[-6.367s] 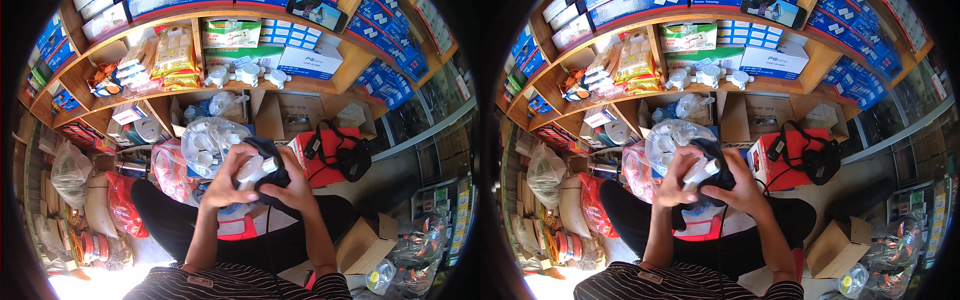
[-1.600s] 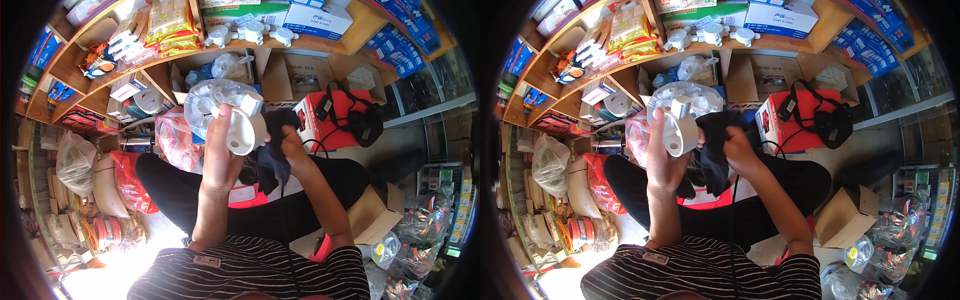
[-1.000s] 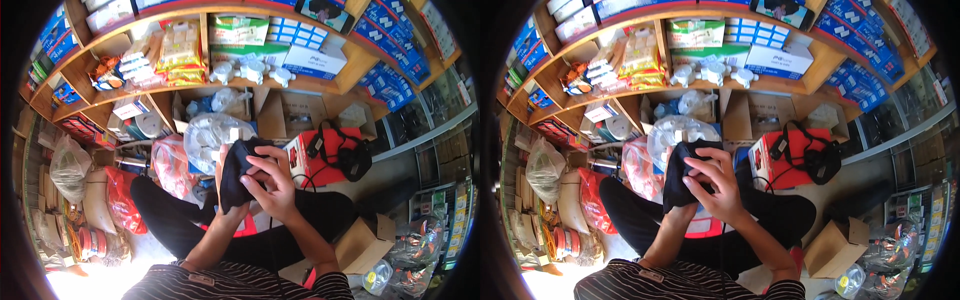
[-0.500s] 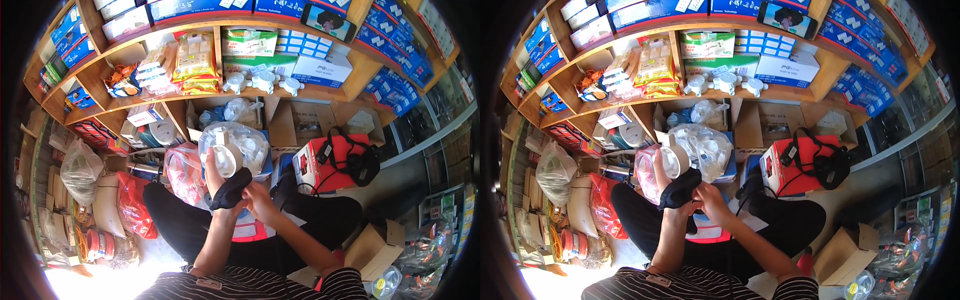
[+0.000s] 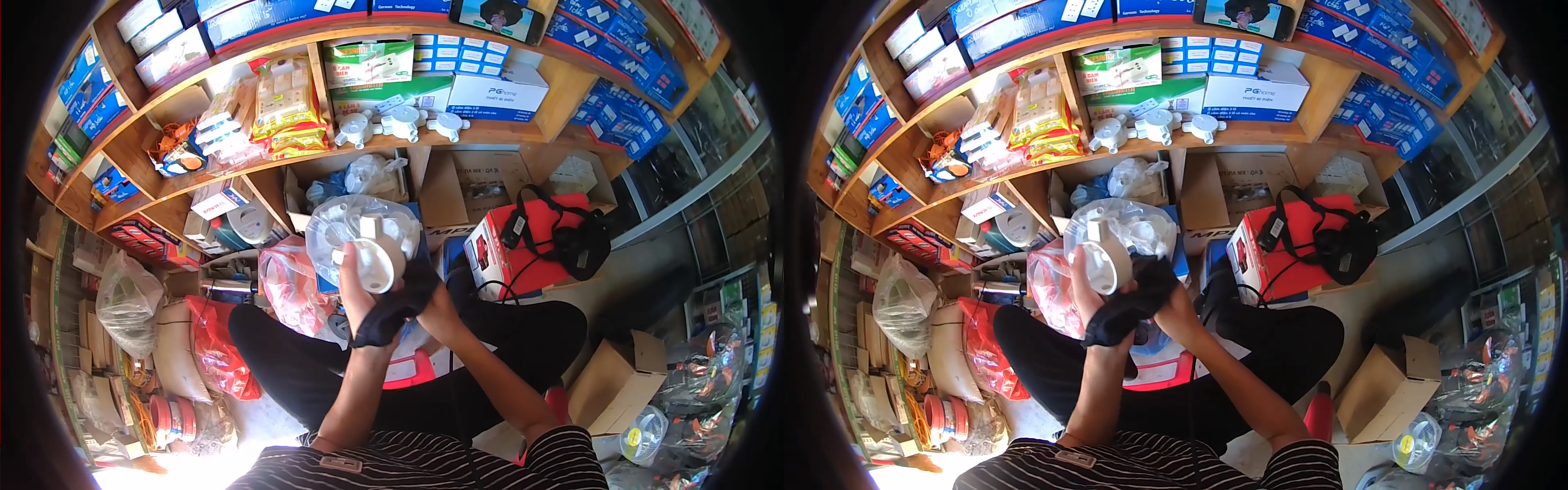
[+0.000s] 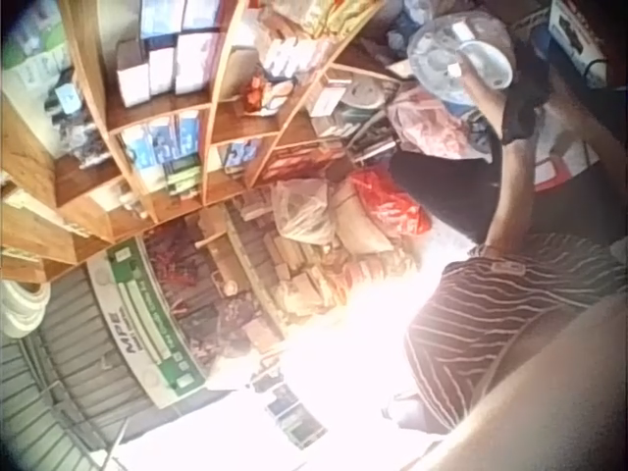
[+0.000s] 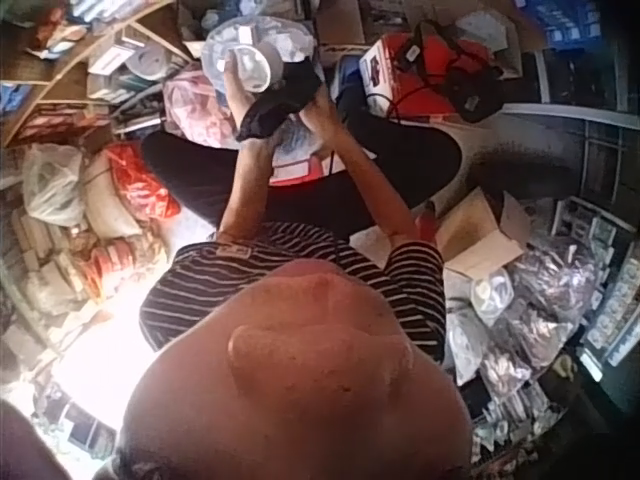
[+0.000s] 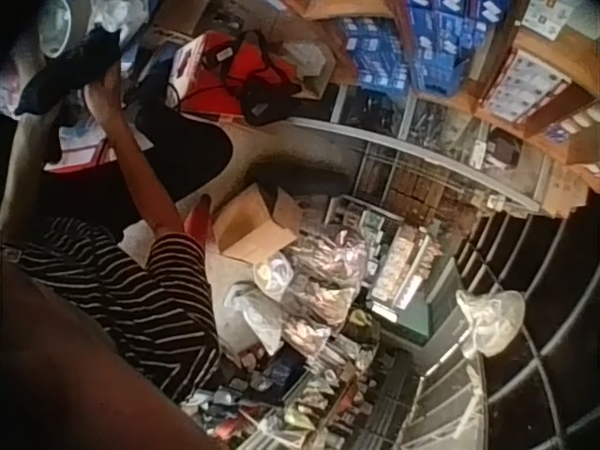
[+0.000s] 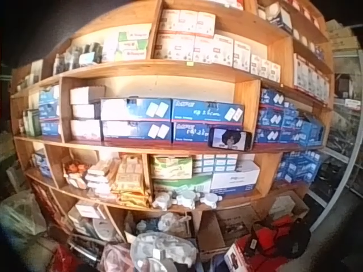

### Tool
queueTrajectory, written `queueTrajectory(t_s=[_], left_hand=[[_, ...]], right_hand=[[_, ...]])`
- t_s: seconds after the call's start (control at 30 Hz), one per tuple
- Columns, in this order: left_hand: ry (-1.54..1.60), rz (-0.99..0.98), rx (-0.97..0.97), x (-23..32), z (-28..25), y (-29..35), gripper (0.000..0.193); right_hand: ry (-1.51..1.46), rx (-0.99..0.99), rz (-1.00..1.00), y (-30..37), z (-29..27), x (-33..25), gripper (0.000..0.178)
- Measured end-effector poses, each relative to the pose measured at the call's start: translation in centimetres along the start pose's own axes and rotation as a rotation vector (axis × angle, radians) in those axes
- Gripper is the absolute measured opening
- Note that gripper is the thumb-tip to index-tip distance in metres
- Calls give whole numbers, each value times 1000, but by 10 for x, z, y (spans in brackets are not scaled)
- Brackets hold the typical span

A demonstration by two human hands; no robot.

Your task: Inspecting and cleaning a circular white mounting base for a light fixture using a black cloth.

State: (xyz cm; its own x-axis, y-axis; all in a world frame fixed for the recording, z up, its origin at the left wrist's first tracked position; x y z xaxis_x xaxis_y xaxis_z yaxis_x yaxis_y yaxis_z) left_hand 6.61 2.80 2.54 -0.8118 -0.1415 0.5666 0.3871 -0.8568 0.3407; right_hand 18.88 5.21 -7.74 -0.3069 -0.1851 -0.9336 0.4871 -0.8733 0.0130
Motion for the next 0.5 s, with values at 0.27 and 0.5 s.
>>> queueTrajectory(t_s=[0.27, 0.5], left_hand=[[-9, 24, -234, 22, -9, -6, 40], [-167, -35, -267, 24, -31, -24, 48]], right_hand=[[108, -111, 149, -4, 31, -47, 28], [-39, 110, 48, 1, 17, -57, 27]])
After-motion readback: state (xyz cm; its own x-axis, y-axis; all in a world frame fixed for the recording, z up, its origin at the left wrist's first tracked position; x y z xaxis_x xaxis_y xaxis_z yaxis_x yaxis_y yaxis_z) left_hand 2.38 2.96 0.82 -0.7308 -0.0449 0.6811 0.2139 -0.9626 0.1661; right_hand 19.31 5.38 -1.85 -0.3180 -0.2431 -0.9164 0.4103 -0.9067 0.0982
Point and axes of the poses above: each hand's wrist, its own y-axis away from the middle knuckle, its own z-axis out of the palm, x = y × z, the point moved 1 cm from there along -y, towards the middle knuckle, and after that the axes turned 1 degree about y, right-handed, at the moved point
